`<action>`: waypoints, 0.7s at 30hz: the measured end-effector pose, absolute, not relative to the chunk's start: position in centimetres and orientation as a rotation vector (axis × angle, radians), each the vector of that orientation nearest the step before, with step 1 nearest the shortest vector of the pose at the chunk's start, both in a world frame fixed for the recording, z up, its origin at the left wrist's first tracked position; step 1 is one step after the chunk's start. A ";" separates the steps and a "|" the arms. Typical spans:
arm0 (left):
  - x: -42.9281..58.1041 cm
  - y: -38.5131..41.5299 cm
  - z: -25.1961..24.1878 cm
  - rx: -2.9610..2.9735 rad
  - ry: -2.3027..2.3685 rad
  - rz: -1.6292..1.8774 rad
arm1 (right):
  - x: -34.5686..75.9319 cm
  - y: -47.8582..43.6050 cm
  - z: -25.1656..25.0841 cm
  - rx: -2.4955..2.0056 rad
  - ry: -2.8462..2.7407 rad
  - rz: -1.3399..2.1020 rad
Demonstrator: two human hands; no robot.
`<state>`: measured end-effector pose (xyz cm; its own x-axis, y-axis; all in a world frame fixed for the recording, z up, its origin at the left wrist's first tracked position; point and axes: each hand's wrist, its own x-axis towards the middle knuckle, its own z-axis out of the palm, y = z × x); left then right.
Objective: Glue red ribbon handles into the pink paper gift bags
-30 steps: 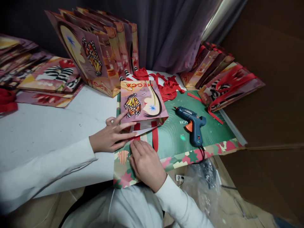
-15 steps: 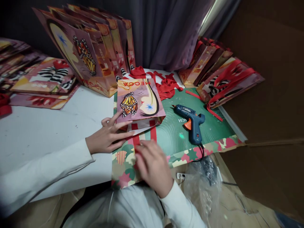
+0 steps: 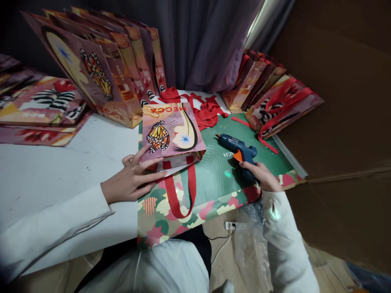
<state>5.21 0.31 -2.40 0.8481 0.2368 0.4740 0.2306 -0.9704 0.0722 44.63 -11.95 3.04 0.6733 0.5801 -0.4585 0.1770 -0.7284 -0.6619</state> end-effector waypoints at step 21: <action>5.1 0.8 -3.3 2.962 0.407 0.834 | 36.0 -21.6 1.8 -1.357 -0.730 1.031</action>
<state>5.08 0.79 -3.31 0.8213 0.2603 0.5077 0.2398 -0.9649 0.1067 36.01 -21.61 1.76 0.4063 0.9025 -0.1427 -0.1655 -0.0809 -0.9829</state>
